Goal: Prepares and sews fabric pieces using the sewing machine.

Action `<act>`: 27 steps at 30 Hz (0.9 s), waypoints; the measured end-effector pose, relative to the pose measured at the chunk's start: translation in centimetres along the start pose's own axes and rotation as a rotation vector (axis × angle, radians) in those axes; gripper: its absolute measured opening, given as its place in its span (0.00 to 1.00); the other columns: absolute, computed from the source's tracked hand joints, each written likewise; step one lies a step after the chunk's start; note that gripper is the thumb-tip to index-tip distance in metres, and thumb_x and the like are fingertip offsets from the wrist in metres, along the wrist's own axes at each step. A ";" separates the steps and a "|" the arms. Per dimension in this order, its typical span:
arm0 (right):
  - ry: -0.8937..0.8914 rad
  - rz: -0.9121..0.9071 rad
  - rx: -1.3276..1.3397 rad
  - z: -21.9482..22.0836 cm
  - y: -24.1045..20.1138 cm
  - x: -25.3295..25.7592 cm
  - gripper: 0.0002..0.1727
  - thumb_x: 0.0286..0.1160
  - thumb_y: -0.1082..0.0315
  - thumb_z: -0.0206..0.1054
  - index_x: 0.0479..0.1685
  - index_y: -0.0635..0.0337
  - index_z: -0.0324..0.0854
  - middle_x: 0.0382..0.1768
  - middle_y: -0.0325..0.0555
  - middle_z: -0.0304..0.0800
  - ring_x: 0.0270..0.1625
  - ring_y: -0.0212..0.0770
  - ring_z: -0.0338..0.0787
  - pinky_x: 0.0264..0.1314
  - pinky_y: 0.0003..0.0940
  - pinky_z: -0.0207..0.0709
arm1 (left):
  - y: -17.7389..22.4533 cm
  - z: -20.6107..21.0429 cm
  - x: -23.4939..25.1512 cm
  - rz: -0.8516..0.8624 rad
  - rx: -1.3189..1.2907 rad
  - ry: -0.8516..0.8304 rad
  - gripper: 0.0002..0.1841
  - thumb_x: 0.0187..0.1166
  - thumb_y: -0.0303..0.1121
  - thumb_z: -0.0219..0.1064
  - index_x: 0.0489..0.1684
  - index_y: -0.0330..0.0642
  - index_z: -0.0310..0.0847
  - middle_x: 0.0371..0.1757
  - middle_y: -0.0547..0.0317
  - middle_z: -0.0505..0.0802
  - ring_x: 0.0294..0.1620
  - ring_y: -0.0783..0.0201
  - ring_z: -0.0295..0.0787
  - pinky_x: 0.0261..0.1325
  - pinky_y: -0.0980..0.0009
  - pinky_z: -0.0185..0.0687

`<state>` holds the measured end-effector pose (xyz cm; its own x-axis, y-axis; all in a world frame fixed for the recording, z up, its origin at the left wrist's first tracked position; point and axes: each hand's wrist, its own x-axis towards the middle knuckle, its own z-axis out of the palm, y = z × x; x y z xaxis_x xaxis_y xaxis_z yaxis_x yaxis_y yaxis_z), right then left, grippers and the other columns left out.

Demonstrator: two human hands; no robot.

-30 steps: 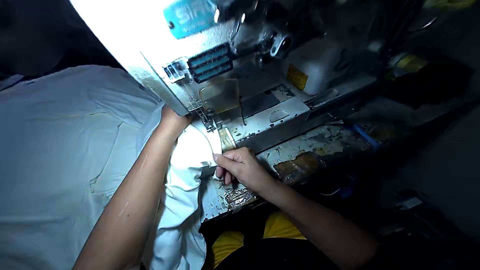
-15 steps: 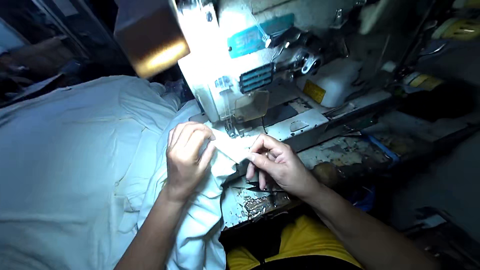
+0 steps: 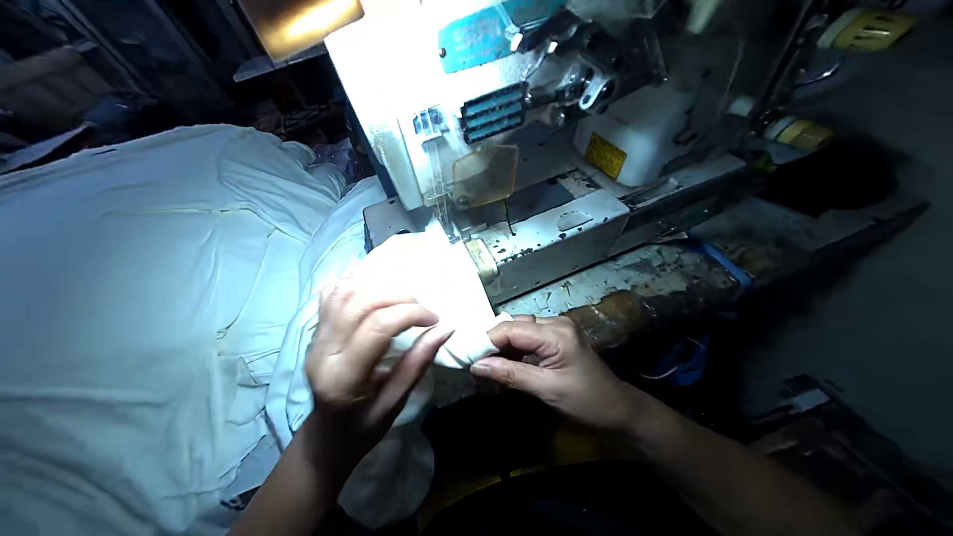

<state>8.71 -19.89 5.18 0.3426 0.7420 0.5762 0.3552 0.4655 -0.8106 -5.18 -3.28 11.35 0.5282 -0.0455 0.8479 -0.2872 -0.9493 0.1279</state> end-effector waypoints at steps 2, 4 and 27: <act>0.014 0.008 -0.049 0.0 -0.2 -0.4 0.12 0.80 0.66 0.70 0.37 0.67 0.89 0.31 0.39 0.90 0.32 0.18 0.86 0.38 0.12 0.81 | 2.3 -1.7 1.8 -0.013 0.005 -0.104 0.06 0.83 0.40 0.68 0.42 0.51 0.86 0.48 0.71 0.90 0.59 0.74 0.83 0.66 0.73 0.75; -0.004 -0.033 -0.137 0.1 -0.3 -0.3 0.11 0.80 0.65 0.70 0.37 0.66 0.90 0.30 0.40 0.90 0.32 0.19 0.85 0.39 0.13 0.80 | 2.7 -1.4 3.5 0.110 0.169 -0.347 0.08 0.83 0.35 0.63 0.43 0.45 0.89 0.51 0.59 0.94 0.53 0.62 0.88 0.58 0.62 0.75; 0.055 -0.117 -0.264 -0.5 6.9 2.2 0.05 0.72 0.70 0.75 0.35 0.63 0.92 0.28 0.40 0.91 0.29 0.26 0.86 0.33 0.23 0.80 | -7.2 -2.2 6.8 0.158 0.253 -0.892 0.17 0.68 0.52 0.63 0.19 0.50 0.76 0.22 0.66 0.76 0.25 0.62 0.77 0.33 0.56 0.61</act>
<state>12.31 -15.29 0.88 0.3304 0.6598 0.6749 0.6064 0.3996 -0.6875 -1.27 3.97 17.31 0.9452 -0.3017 0.1248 -0.2810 -0.9463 -0.1595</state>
